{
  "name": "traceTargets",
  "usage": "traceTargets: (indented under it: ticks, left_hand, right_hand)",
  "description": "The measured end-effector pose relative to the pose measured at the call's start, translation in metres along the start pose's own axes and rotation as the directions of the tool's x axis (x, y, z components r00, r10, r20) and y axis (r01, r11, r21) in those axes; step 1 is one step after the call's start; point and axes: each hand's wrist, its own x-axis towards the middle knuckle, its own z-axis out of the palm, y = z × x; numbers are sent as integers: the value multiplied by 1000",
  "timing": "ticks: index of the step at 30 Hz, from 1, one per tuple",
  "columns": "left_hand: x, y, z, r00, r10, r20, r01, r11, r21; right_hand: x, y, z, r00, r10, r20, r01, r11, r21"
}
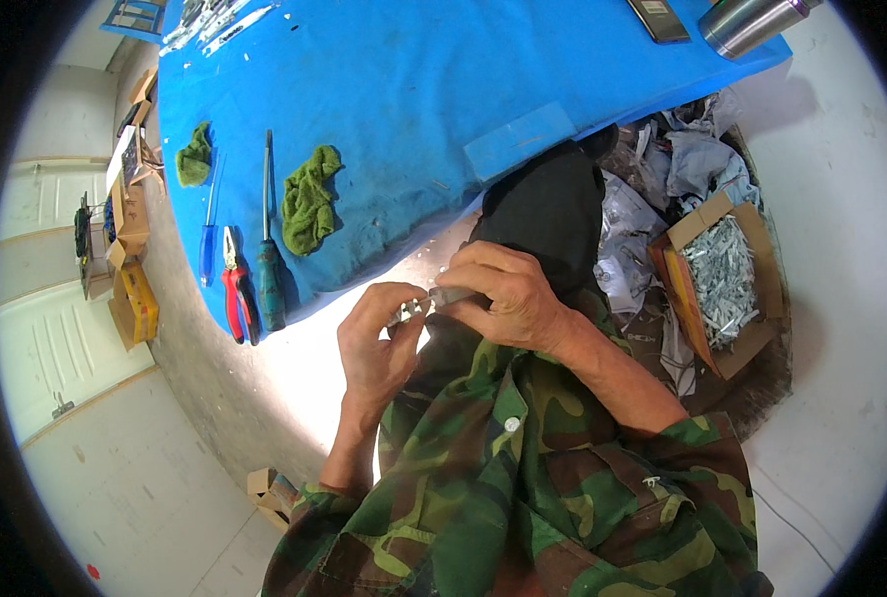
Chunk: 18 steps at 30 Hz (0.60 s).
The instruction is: The person assembles small metal components by hand and with pliers over a blue table. They pick up a piece, manipulate it with their fingers, use the red-handled pliers to crimp or join the parts, and then set the assembled item aside.
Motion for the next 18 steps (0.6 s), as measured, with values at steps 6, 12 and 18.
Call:
traceTargets:
  ticks: [6,12,18]
  left_hand:
    - [-3,3,-1,997,-79,-24,79,997,4]
    - [-3,10,-8,988,-126,-93,136,985,109]
    - [-3,11,7,992,51,-112,-26,976,217]
  right_hand:
    - [3,-3,-1,1000,3,-4,-3,1000,8]
    - [2,-4,3,998,20,-62,-26,996,-89]
    - [2,-4,10,997,-9,-83,-2,991,-136]
